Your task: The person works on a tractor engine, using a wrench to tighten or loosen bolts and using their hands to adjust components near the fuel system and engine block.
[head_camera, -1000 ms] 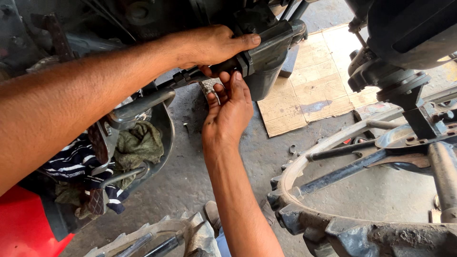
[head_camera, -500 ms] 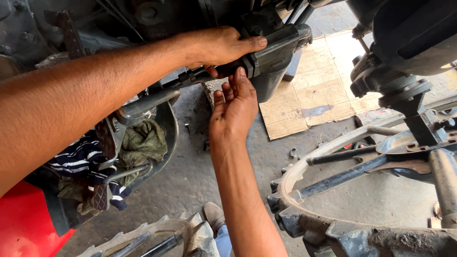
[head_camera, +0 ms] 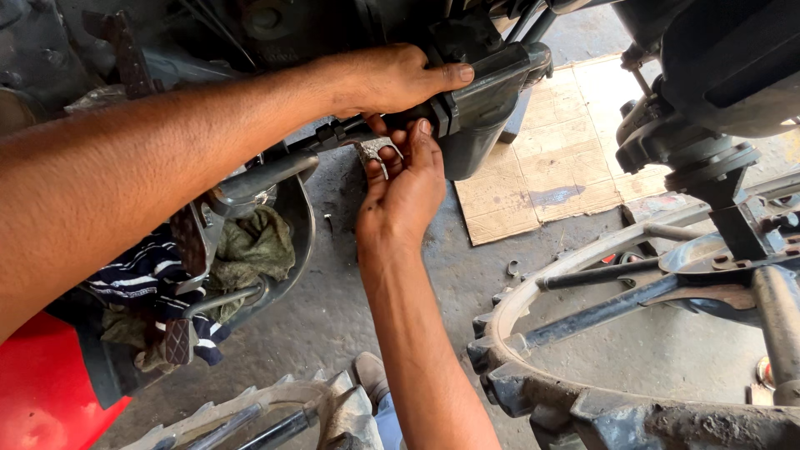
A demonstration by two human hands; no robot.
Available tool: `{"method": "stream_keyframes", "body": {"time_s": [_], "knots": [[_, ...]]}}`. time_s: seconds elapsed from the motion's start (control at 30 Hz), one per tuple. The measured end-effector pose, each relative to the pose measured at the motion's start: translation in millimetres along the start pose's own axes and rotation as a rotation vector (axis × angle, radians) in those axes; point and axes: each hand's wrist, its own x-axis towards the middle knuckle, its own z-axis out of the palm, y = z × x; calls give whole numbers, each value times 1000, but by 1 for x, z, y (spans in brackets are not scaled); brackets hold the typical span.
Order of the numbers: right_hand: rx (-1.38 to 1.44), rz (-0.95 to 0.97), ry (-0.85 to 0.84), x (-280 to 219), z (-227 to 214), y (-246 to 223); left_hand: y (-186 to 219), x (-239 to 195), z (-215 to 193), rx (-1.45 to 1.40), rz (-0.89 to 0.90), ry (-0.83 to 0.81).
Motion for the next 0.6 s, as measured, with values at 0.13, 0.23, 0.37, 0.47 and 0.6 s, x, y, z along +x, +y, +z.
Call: {"method": "stream_keyframes", "body": {"time_s": [0.13, 0.23, 0.37, 0.47, 0.6], "knots": [[58, -26, -33, 0, 2, -2, 0, 0, 1, 32, 14, 19], [101, 8, 31, 2, 4, 0, -2, 0, 1, 17, 28, 30], [182, 50, 10, 9, 2, 0, -4, 2, 2, 25, 43, 59], [220, 71, 10, 12, -1, -1, -3, 1, 1, 26, 49, 46], [224, 88, 66, 12, 1, 0, -1, 1, 1, 4, 49, 32]]}}
